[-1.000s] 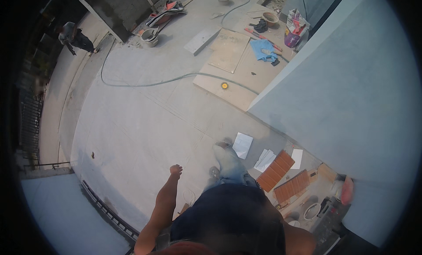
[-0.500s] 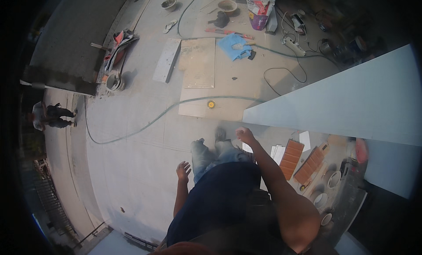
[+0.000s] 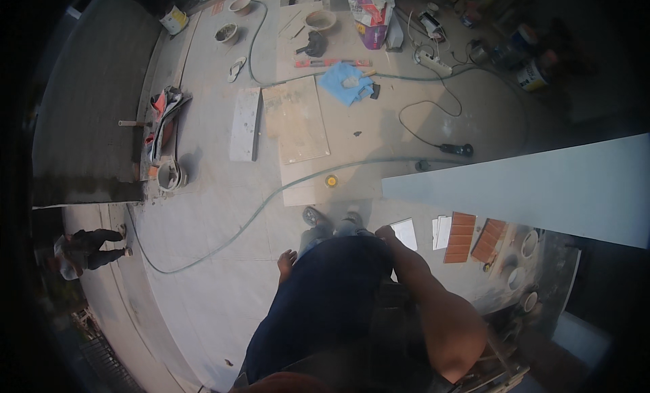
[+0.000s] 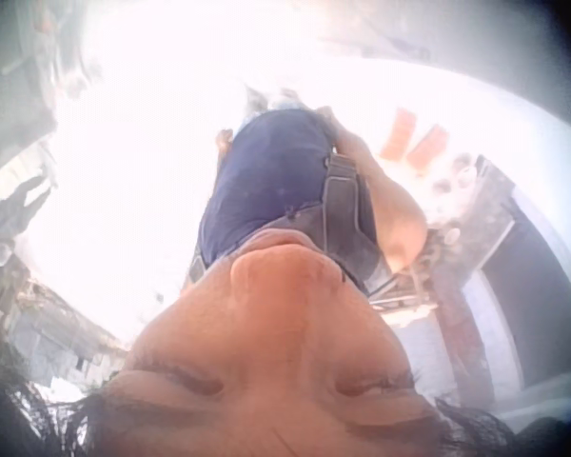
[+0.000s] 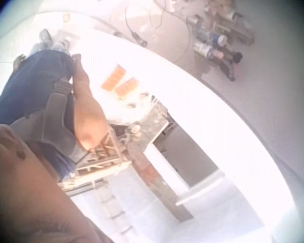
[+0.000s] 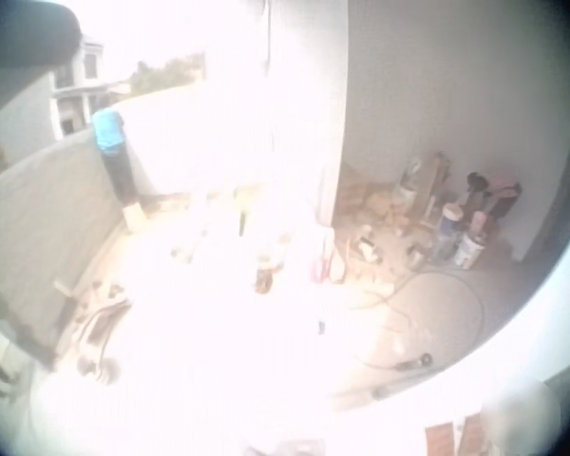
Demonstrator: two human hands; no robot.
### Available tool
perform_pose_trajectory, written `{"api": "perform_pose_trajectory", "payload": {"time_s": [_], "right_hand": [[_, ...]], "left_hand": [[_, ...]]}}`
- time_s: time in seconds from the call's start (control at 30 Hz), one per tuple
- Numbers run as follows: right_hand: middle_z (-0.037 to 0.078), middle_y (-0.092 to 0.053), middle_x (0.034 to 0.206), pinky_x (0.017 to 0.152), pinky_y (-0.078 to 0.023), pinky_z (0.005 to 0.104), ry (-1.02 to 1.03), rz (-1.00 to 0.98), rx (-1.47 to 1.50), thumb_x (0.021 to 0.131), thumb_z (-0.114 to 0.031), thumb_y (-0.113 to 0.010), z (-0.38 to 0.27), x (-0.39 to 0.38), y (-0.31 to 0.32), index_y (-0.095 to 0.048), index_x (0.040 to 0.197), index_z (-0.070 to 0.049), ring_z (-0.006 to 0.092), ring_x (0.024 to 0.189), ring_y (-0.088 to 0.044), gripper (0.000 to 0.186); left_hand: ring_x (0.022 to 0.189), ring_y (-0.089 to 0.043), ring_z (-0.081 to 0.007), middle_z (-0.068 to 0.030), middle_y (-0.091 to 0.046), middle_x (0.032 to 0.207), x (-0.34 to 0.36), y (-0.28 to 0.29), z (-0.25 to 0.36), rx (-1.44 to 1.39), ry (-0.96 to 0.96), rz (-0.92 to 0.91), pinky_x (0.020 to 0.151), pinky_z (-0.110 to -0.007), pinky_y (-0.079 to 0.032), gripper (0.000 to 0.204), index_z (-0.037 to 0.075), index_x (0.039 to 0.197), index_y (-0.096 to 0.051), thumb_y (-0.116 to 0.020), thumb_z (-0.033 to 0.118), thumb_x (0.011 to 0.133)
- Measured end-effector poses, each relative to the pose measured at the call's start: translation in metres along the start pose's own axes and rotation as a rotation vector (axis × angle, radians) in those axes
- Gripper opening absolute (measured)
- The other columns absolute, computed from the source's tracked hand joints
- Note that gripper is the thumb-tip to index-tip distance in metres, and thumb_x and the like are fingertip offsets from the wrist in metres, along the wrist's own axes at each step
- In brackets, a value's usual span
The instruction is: The person measures and marks wooden panels on the floor using a tape measure, a straight edge, and a marker. They repeatedly measure dimensions, draw lines, and adjust the panels before briefly handling a power tool at the end.
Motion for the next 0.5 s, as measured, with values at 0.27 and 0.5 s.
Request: {"api": "perform_pose_trajectory", "payload": {"time_s": [0.27, 0.5], "right_hand": [[0.016, -0.079, 0.102, 0.089, -0.06, 0.0406, -0.646, 0.191, 0.788, 0.09, -0.038, -0.072, -0.11, 0.006, 0.08, -0.08, 0.099, -0.007, 0.0314, 0.099, -0.077, 0.033], [0.013, -0.079, 0.093, 0.08, -0.057, 0.0357, -0.736, 0.263, 0.975, 0.093, -0.031, -0.068, -0.111, -0.001, 0.098, -0.078, 0.105, -0.001, 0.0212, 0.087, -0.074, 0.034]], "left_hand": [[0.105, -0.072, -0.0259, -0.016, -0.074, 0.119, 0.029, 0.115, -0.002, 0.202, 0.069, -0.04, 0.079, -0.038, -0.057, 0.043, 0.002, 0.134, -0.061, -0.057, 0.031, 0.103], [0.114, -0.068, -0.0268, -0.0144, -0.071, 0.127, 0.033, 0.106, 0.067, 0.083, 0.228, 0.078, 0.094, -0.043, -0.054, 0.043, 0.004, 0.139, -0.058, -0.053, 0.027, 0.104]]}}
Point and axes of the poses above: each hand's wrist, its own x-axis towards the middle knuckle, its own y-axis out of the back of the hand, z = x × y, the point moved 4 cm from there along x, towards the middle knuckle
